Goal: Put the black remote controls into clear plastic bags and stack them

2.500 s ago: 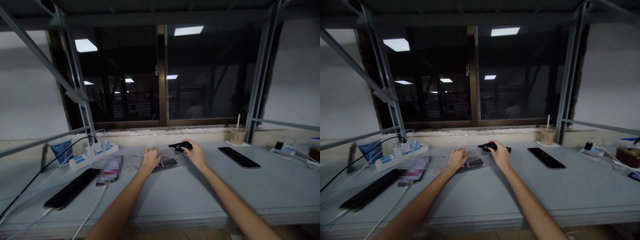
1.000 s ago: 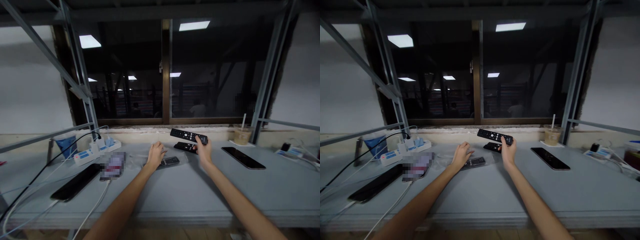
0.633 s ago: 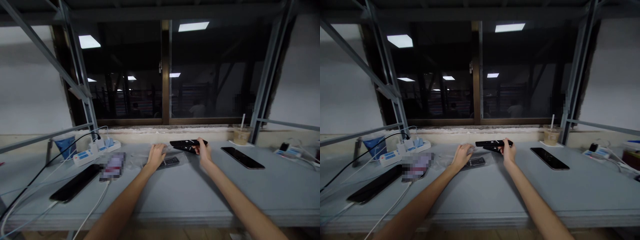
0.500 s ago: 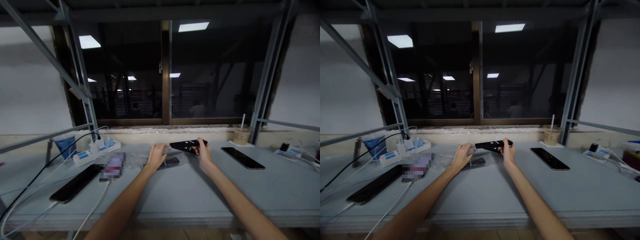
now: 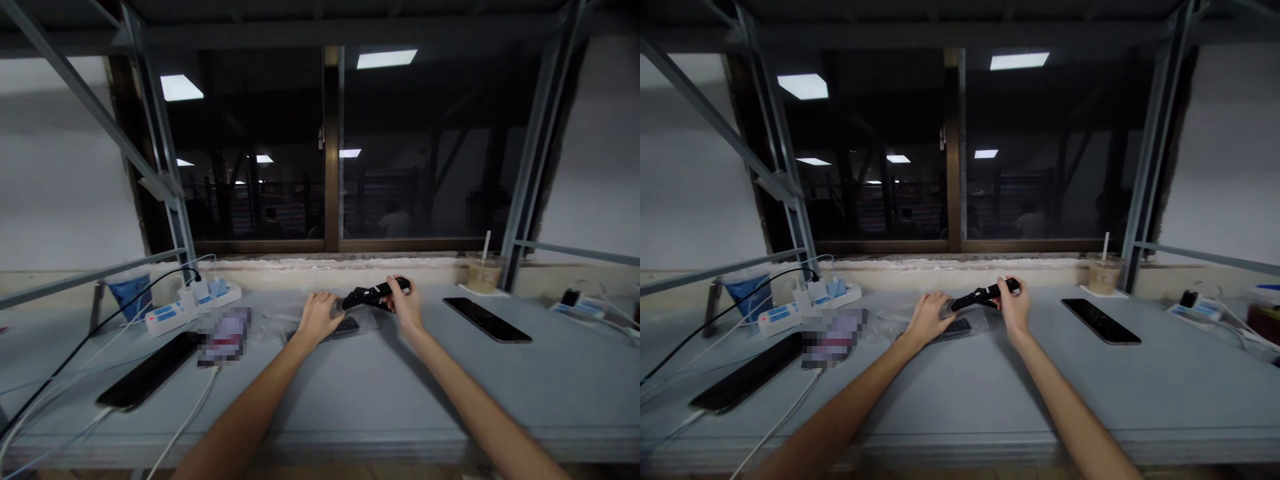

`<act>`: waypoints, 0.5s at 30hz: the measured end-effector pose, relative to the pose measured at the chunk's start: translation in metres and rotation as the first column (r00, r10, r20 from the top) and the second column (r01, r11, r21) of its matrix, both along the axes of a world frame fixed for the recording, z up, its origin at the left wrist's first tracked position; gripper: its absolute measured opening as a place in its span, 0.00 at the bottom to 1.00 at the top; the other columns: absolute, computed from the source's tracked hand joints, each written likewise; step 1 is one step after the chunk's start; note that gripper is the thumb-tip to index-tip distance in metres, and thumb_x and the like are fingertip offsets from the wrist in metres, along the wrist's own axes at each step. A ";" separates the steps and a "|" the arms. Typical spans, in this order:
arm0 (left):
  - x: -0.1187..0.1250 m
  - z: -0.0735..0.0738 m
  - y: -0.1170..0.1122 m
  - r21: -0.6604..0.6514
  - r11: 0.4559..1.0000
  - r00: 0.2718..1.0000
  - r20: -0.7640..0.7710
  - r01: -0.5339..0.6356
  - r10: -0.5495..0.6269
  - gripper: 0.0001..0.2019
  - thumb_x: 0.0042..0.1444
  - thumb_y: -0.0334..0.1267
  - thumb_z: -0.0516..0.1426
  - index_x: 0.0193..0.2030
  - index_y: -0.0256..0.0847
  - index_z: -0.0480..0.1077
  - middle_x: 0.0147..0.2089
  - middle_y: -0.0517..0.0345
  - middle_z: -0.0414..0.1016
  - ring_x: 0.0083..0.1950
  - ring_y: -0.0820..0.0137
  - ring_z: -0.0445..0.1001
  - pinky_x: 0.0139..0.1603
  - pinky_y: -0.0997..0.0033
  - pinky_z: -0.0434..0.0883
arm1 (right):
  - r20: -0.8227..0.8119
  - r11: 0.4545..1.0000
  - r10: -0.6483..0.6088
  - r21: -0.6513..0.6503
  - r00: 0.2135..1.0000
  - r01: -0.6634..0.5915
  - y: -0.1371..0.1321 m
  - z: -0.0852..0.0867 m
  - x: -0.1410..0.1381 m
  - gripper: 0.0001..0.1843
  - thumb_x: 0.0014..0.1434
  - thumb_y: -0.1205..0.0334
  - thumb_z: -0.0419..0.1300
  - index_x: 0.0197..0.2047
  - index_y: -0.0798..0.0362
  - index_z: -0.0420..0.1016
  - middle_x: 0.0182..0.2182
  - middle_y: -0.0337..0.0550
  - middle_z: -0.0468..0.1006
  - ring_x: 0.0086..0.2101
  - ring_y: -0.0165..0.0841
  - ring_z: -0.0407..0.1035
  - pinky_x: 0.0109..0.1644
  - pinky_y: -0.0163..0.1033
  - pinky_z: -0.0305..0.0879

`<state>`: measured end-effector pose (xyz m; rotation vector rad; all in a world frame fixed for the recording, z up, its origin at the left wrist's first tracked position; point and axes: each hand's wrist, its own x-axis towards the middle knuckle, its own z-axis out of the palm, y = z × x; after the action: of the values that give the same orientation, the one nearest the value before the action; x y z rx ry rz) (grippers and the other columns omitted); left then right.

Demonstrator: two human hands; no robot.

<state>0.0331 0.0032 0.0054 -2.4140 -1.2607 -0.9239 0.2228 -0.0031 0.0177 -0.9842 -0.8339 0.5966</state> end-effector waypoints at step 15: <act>0.000 -0.001 0.001 -0.150 0.982 0.993 -0.036 -0.113 0.109 0.08 0.51 0.36 0.55 0.39 0.41 0.61 0.36 0.59 0.73 0.40 0.68 0.71 0.44 0.70 0.61 | 0.094 0.729 0.681 -0.181 0.726 -0.660 -0.010 0.002 -0.011 0.17 0.53 0.46 0.51 0.39 0.51 0.63 0.20 0.41 0.76 0.16 0.29 0.66 0.15 0.30 0.58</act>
<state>0.0333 0.0040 0.0048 -2.4302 -1.4891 -0.7870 0.2119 -0.0134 0.0196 -0.8366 -1.3244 1.2325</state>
